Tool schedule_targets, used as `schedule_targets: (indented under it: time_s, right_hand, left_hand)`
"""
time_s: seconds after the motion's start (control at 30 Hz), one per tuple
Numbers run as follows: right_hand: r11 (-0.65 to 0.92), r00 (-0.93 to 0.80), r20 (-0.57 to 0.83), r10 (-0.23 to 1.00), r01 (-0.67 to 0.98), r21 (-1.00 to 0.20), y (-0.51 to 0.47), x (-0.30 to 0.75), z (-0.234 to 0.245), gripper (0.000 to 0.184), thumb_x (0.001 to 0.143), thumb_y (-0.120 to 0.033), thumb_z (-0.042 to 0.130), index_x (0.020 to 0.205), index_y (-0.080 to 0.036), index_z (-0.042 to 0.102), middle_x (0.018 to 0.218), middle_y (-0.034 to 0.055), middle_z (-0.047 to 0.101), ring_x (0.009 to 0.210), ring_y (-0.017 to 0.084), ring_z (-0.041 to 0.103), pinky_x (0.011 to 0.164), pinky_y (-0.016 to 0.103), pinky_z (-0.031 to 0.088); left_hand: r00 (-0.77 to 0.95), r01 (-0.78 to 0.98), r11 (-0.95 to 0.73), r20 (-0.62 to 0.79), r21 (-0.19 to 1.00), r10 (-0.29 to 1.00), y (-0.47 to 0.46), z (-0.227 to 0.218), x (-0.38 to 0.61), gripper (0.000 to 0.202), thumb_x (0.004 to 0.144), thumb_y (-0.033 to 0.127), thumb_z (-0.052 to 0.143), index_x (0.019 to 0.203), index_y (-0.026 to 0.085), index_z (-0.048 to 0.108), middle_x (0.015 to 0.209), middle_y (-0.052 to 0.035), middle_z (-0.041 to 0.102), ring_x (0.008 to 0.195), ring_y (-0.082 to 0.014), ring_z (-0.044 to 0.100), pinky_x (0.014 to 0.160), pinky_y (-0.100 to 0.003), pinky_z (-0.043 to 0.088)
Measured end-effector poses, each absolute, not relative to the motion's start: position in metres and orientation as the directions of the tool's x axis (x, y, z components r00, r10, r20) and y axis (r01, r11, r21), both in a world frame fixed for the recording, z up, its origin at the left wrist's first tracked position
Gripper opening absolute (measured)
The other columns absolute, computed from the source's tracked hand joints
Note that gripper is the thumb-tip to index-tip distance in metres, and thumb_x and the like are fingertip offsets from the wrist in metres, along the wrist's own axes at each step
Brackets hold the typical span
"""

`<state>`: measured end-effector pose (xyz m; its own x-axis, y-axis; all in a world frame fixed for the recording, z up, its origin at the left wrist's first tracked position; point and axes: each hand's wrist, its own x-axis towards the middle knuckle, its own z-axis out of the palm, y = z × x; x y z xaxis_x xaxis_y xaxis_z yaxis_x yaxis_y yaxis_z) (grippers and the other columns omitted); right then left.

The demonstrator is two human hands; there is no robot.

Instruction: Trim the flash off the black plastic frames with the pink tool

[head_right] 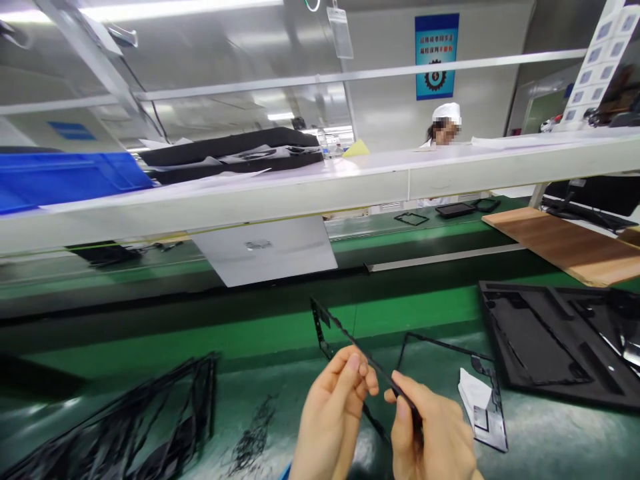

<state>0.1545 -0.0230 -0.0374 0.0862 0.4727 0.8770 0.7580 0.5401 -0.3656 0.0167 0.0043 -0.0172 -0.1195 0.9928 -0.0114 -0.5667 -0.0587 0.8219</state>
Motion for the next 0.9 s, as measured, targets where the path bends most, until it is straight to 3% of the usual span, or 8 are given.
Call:
schedule_targets:
  time_s: [0.07, 0.17, 0.27, 0.33, 0.47, 0.6, 0.77, 0.9]
  right_hand:
    - [0.606, 0.054, 0.908, 0.415, 0.728, -0.320, -0.018, 0.152, -0.040, 0.025, 0.108, -0.011, 0.056, 0.127, -0.020, 0.069, 0.088, 0.0032, 0.087, 0.068, 0.018, 0.082, 0.067, 0.028, 0.062]
    - [0.754, -0.124, 0.900, 0.418, 0.600, -0.268, -0.013, 0.156, -0.031, 0.018, 0.109, -0.013, 0.050, 0.113, -0.021, 0.065, 0.075, 0.0007, 0.078, 0.057, 0.017, 0.075, 0.055, 0.028, 0.055]
    - [0.752, -0.375, 0.703, 0.605, 0.558, -0.349, -0.014, 0.167, -0.013, 0.023, 0.114, -0.024, 0.051, 0.092, -0.025, 0.058, 0.068, -0.0032, 0.068, 0.054, 0.015, 0.070, 0.051, 0.027, 0.047]
    - [0.716, -0.438, 0.574, 0.692, 0.518, -0.468, -0.015, 0.175, -0.002, 0.035, 0.118, -0.045, 0.048, 0.094, -0.026, 0.063, 0.074, -0.0018, 0.073, 0.062, 0.018, 0.073, 0.056, 0.028, 0.051]
    - [0.498, -0.246, 0.432, 0.867, 0.437, -0.749, -0.006, 0.188, 0.005, 0.046, 0.119, -0.056, 0.040, 0.111, -0.024, 0.072, 0.068, -0.0033, 0.066, 0.057, 0.017, 0.063, 0.055, 0.028, 0.046]
    - [0.291, -0.176, 0.241, 0.954, 0.371, -0.882, 0.010, 0.196, -0.001, 0.052, 0.116, -0.058, 0.047, 0.083, -0.022, 0.063, 0.065, -0.0054, 0.047, 0.058, 0.014, 0.045, 0.054, 0.027, 0.035]
    - [0.291, -0.027, 0.297, 0.954, 0.306, -0.907, 0.014, 0.207, -0.005, 0.043, 0.118, -0.055, 0.048, 0.093, -0.023, 0.062, 0.061, -0.0081, 0.048, 0.051, 0.011, 0.045, 0.051, 0.025, 0.035]
    - [0.371, 0.145, 0.397, 0.906, 0.178, -0.911, 0.009, 0.204, -0.007, 0.037, 0.118, -0.051, 0.050, 0.097, -0.023, 0.063, 0.064, -0.0062, 0.059, 0.047, 0.010, 0.056, 0.046, 0.019, 0.043]
  left_hand:
    - [-0.023, -0.639, 0.029, -0.057, 0.769, 0.998, 0.004, -0.018, 0.021, 0.051, 0.082, 0.057, 0.098, 0.109, 0.019, 0.077, 0.075, 0.0015, 0.069, 0.066, -0.0118, 0.067, 0.067, -0.022, 0.057]
    - [0.010, -0.569, 0.011, -0.007, 0.822, 1.000, 0.006, -0.017, 0.014, 0.054, 0.085, 0.062, 0.093, 0.110, 0.016, 0.080, 0.076, -0.0001, 0.067, 0.068, -0.0109, 0.063, 0.067, -0.020, 0.052]
    - [-0.033, -0.335, -0.179, 0.178, 0.925, 0.983, 0.006, -0.016, 0.003, 0.051, 0.099, 0.067, 0.077, 0.089, 0.016, 0.075, 0.075, -0.0010, 0.064, 0.067, -0.0112, 0.058, 0.065, -0.021, 0.049]
    - [-0.018, -0.116, -0.340, 0.341, 0.933, 0.940, 0.004, -0.019, 0.001, 0.050, 0.111, 0.058, 0.062, 0.081, 0.018, 0.066, 0.077, -0.0008, 0.060, 0.068, -0.0123, 0.056, 0.064, -0.023, 0.046]
    - [0.113, 0.233, -0.584, 0.575, 0.778, 0.811, -0.004, -0.034, 0.019, 0.032, 0.116, 0.025, 0.042, 0.088, 0.022, 0.057, 0.086, -0.0022, 0.058, 0.078, -0.0165, 0.059, 0.071, -0.027, 0.048]
    - [0.343, 0.358, -0.721, 0.635, 0.594, 0.693, -0.006, -0.048, 0.040, 0.022, 0.105, 0.011, 0.041, 0.111, 0.021, 0.060, 0.100, -0.0080, 0.066, 0.093, -0.0228, 0.067, 0.082, -0.034, 0.055]
    - [0.344, 0.360, -0.747, 0.665, 0.559, 0.663, -0.002, -0.046, 0.032, 0.026, 0.114, 0.016, 0.035, 0.096, 0.024, 0.052, 0.090, -0.0039, 0.060, 0.080, -0.0195, 0.061, 0.071, -0.031, 0.050]
    - [0.377, 0.234, -0.796, 0.703, 0.558, 0.603, 0.002, -0.032, 0.015, 0.037, 0.122, 0.038, 0.037, 0.094, 0.023, 0.056, 0.104, -0.0075, 0.064, 0.096, -0.0205, 0.063, 0.084, -0.033, 0.053]
